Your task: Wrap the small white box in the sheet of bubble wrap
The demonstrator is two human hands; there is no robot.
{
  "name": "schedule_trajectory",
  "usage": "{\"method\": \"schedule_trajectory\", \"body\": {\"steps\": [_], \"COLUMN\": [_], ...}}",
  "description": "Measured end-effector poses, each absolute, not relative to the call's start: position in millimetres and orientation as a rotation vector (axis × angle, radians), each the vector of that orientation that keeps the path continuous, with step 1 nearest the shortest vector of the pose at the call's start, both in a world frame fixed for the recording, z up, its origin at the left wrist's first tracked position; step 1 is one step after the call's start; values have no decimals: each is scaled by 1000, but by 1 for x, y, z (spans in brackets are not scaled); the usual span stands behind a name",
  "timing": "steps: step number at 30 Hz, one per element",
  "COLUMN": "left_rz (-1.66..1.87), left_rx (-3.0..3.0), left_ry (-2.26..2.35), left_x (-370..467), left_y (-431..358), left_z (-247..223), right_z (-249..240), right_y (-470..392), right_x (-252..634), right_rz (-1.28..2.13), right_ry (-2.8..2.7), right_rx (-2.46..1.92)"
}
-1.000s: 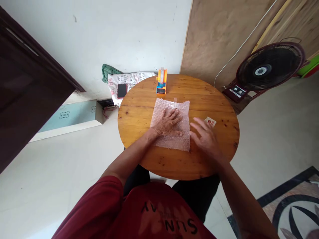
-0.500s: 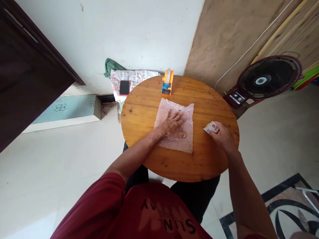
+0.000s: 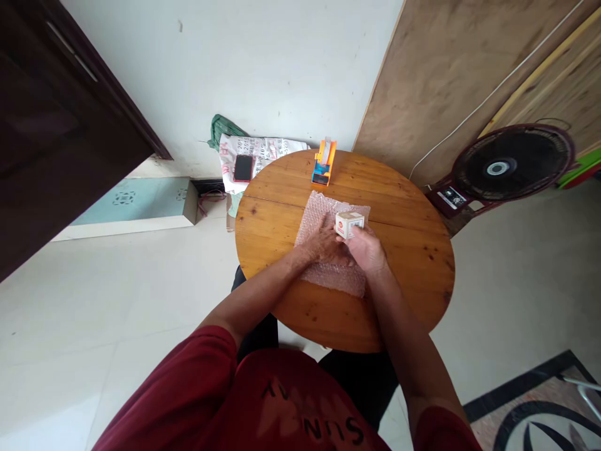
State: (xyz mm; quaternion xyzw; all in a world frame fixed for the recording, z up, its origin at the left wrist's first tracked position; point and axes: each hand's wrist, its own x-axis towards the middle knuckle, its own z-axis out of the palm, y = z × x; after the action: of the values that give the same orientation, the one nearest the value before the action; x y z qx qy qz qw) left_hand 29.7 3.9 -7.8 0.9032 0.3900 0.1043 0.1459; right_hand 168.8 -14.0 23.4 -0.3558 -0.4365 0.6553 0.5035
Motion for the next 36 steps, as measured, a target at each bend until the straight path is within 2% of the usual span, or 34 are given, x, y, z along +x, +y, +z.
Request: {"method": "schedule_trajectory", "body": {"steps": [7, 14, 18, 24, 31, 36], "left_rz": [401, 755, 805, 694, 587, 554], "left_rx": [2496, 1928, 1733, 2093, 2366, 2418], "left_ry": [1066, 1043, 1131, 1178, 1395, 1441], "left_x": [19, 4, 2, -22, -29, -28], "left_y": [12, 29, 33, 10, -23, -25], "left_z": [-5, -5, 2, 13, -14, -18], "right_z": [1, -3, -7, -10, -5, -1], "right_y": [0, 4, 3, 3, -12, -18], "right_x": [209, 210, 206, 202, 186, 186], "right_rz": [1568, 1451, 1447, 1404, 921, 793], "right_ry": [-1041, -1286, -1248, -1325, -1876, -2060], "right_rx": [-964, -1078, -1012, -1005, -1225, -1193]}}
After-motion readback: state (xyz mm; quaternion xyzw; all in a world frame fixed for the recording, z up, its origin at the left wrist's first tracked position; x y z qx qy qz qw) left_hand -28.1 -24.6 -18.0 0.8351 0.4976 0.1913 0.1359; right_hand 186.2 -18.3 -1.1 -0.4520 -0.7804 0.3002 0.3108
